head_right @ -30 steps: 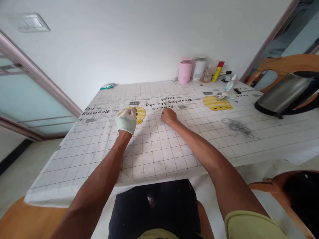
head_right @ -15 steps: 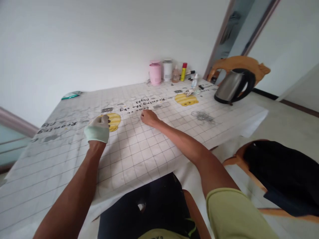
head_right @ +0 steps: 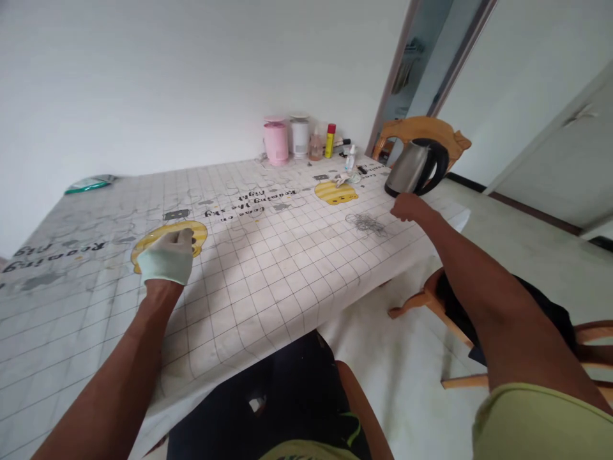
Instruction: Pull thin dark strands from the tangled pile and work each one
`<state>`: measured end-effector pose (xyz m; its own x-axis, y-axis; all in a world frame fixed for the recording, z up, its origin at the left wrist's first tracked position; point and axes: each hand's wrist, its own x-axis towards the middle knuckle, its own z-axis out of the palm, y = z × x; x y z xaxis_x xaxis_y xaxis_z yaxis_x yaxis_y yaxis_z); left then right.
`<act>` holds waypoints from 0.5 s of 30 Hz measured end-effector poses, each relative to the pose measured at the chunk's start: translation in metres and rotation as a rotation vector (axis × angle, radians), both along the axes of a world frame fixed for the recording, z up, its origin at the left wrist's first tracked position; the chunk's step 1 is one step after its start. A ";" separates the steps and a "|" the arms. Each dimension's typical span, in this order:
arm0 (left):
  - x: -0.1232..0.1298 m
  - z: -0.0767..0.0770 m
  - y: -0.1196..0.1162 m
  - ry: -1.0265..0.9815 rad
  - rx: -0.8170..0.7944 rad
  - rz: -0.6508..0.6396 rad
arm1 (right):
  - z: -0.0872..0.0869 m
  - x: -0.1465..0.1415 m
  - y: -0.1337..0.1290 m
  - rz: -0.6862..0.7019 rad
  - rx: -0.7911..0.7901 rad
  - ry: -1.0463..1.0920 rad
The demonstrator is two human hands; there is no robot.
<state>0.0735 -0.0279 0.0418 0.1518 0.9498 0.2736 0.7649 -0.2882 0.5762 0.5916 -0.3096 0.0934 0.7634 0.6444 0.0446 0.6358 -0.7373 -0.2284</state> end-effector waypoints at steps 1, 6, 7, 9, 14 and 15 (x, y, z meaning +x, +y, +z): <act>0.000 -0.001 0.000 -0.003 0.000 -0.006 | -0.002 0.003 -0.008 -0.002 -0.048 0.057; 0.002 -0.002 -0.001 0.001 -0.008 -0.007 | -0.024 -0.012 -0.011 0.190 -0.180 0.122; 0.002 -0.002 -0.002 0.001 -0.008 -0.008 | -0.029 -0.019 -0.008 0.263 -0.218 0.061; 0.003 -0.003 -0.003 -0.001 -0.003 -0.012 | -0.039 -0.030 -0.001 0.376 -0.310 -0.090; 0.001 -0.002 -0.001 -0.020 -0.005 -0.026 | -0.043 -0.034 0.007 0.312 -0.253 -0.247; 0.000 -0.002 -0.001 -0.026 -0.007 -0.029 | -0.039 -0.030 0.006 0.266 -0.194 -0.237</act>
<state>0.0737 -0.0290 0.0402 0.1720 0.9470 0.2713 0.7413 -0.3058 0.5974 0.5613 -0.3032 0.0544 0.5524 0.8316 0.0578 0.8282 -0.5553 0.0750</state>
